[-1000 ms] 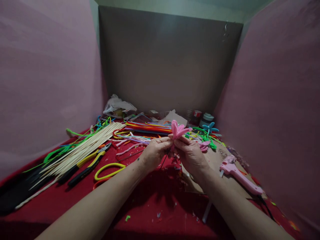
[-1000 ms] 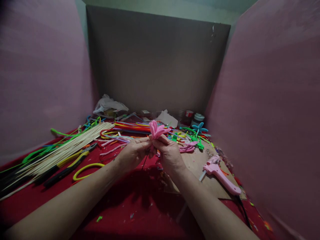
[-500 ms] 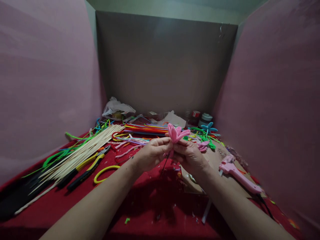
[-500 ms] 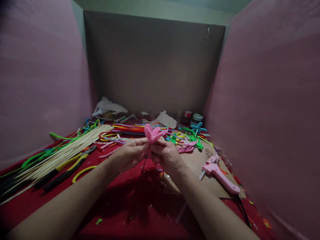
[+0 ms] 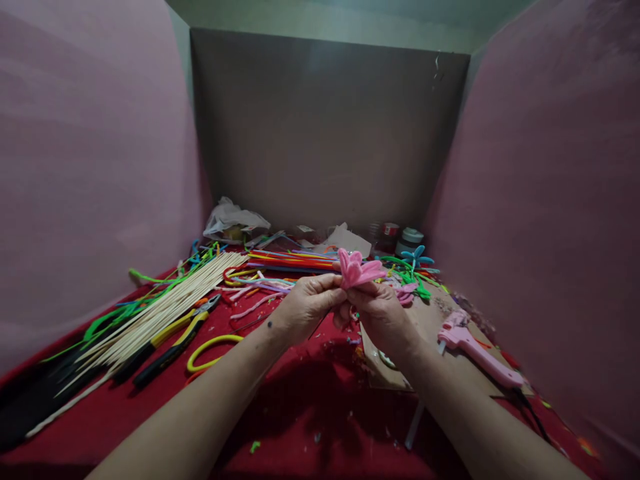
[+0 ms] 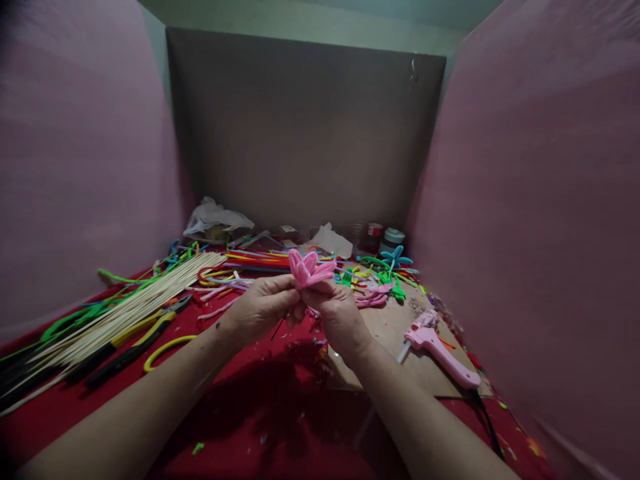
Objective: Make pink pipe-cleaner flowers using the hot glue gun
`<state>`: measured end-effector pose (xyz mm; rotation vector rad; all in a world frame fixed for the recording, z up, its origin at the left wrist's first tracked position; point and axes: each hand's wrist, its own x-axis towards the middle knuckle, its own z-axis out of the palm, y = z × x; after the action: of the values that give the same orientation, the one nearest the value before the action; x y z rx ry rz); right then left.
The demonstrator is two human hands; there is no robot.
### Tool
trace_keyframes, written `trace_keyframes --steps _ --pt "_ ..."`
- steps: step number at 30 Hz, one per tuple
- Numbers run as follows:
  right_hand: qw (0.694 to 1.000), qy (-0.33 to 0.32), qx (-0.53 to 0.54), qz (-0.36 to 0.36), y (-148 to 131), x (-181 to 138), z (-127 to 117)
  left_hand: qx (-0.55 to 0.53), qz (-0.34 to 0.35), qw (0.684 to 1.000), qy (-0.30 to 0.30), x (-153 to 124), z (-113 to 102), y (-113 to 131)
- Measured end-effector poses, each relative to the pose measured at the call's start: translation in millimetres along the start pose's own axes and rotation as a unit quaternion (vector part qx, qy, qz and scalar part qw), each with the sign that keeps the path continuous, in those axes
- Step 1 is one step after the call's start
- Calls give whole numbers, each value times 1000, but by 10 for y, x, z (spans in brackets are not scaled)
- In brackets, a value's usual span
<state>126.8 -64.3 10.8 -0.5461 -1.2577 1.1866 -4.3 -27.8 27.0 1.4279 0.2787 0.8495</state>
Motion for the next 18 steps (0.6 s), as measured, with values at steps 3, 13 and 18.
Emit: trace_keyframes --steps 3,13,18 --pt "999 15 -16 -28 -13 -11 28 28 31 999 32 -6 2 -10" --pt "997 52 -28 -47 -63 -93 107 81 104 982 135 -49 101 9" --pt "995 80 -30 -50 -31 -85 125 81 101 979 157 -68 139 7"
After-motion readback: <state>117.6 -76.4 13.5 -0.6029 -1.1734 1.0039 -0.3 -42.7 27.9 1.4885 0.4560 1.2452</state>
